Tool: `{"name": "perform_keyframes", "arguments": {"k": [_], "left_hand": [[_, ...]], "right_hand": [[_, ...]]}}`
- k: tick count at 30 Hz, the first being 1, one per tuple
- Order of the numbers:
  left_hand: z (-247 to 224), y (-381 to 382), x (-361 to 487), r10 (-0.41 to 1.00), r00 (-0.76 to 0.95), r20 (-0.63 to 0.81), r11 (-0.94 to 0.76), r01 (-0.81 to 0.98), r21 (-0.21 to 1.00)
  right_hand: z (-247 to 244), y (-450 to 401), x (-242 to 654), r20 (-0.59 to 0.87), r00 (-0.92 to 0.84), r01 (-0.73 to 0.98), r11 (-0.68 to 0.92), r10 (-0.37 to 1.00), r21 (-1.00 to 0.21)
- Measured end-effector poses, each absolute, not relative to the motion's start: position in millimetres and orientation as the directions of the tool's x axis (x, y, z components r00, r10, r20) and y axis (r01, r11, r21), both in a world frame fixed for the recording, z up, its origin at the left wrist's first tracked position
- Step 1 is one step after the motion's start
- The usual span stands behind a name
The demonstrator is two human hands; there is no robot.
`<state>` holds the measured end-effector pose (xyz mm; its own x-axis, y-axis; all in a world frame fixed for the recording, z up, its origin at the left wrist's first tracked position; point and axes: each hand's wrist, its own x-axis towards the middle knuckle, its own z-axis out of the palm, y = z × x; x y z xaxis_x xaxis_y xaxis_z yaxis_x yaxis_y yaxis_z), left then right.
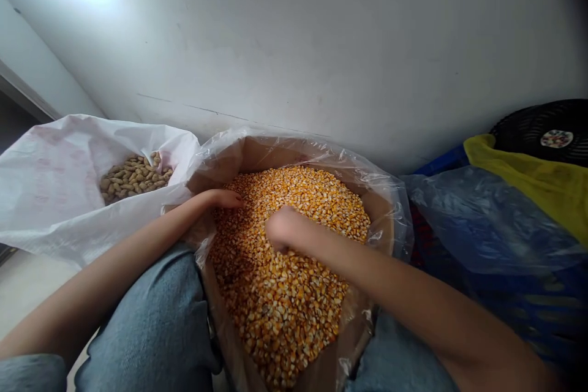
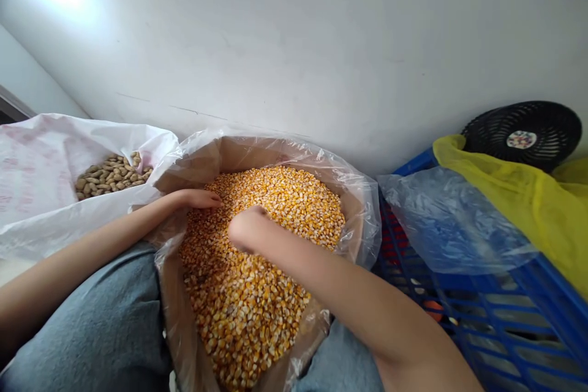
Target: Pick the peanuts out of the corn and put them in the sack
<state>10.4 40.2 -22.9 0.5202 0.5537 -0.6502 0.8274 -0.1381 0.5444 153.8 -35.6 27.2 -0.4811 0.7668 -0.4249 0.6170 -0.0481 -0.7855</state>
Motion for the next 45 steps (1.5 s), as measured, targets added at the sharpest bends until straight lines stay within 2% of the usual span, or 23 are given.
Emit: {"name": "perform_keyframes", "arguments": {"k": [1,2,3,4,7,9,11,16,18,20,22,24,26,28,30,31,33,35,38,40,43,45], "left_hand": [[-24,41,11,0.554,0.522,-0.649,-0.145,0.828,0.542],[-24,42,11,0.551,0.525,-0.648,-0.152,0.827,0.54],[-25,42,11,0.551,0.528,-0.646,-0.157,0.826,0.542],[-25,43,11,0.554,0.529,-0.643,-0.156,0.824,0.544],[-25,44,10,0.609,0.503,-0.613,-0.131,0.826,0.548],[-23,44,10,0.668,0.47,-0.576,-0.128,0.836,0.533],[-22,44,10,0.727,0.432,-0.534,-0.143,0.856,0.498],[-21,46,14,0.831,0.403,-0.383,-0.203,0.861,0.466],[-22,47,14,0.847,0.408,-0.34,-0.213,0.848,0.485],[-24,48,14,0.855,0.407,-0.32,-0.215,0.842,0.495],[-26,49,12,0.865,0.393,-0.312,-0.208,0.846,0.491],[-27,49,10,0.881,0.363,-0.302,-0.192,0.86,0.473],[-28,49,10,0.905,0.323,-0.278,-0.178,0.88,0.441],[-31,48,13,0.916,0.311,-0.255,-0.196,0.899,0.392],[-36,49,17,0.901,0.338,-0.271,-0.24,0.91,0.337],[-39,49,18,0.889,0.353,-0.291,-0.259,0.913,0.317],[-46,51,20,0.875,0.36,-0.323,-0.27,0.918,0.291],[-48,53,21,0.879,0.342,-0.332,-0.253,0.925,0.282],[-35,54,26,0.894,0.328,-0.304,-0.231,0.921,0.314],[-13,50,37,0.915,0.341,-0.214,-0.219,0.868,0.446],[22,40,59,0.899,0.433,-0.061,-0.264,0.65,0.712],[34,34,68,0.879,0.475,-0.032,-0.27,0.553,0.788]], "right_hand": [[52,-23,170,-0.484,-0.467,0.704,-0.02,0.74,-0.71],[78,-12,184,-0.607,-0.457,0.851,0.121,0.651,-0.511],[100,-3,196,-0.661,-0.419,0.907,0.251,0.622,-0.338],[120,3,204,-0.69,-0.402,0.911,0.334,0.601,-0.24],[150,10,221,-0.71,-0.368,0.908,0.398,0.6,-0.134],[149,10,231,-0.7,-0.338,0.923,0.367,0.628,-0.116],[141,11,246,-0.629,-0.331,0.937,0.326,0.704,-0.129],[110,7,287,-0.257,-0.315,0.922,0.231,0.914,-0.309],[93,2,295,-0.158,-0.336,0.886,0.255,0.928,-0.387],[73,-2,296,-0.108,-0.428,0.829,0.342,0.897,-0.443],[56,-4,293,-0.104,-0.525,0.777,0.426,0.845,-0.463],[45,-3,287,-0.113,-0.548,0.761,0.439,0.829,-0.478],[42,-1,282,-0.077,-0.488,0.737,0.363,0.869,-0.57],[44,-1,280,-0.032,-0.342,0.603,0.193,0.939,-0.774],[47,-2,280,-0.111,-0.189,0.271,-0.057,0.976,-0.961],[48,-2,281,-0.195,-0.154,0.064,-0.187,0.969,-0.98],[49,-2,282,-0.352,-0.177,-0.278,-0.389,0.919,-0.878],[47,-2,282,-0.427,-0.236,-0.447,-0.488,0.873,-0.75],[44,-3,278,-0.466,-0.287,-0.517,-0.545,0.837,-0.66],[43,-4,271,-0.502,-0.327,-0.512,-0.597,0.801,-0.618],[40,-6,260,-0.548,-0.393,-0.492,-0.672,0.738,-0.553],[38,-6,256,-0.543,-0.437,-0.491,-0.696,0.717,-0.524]]}}
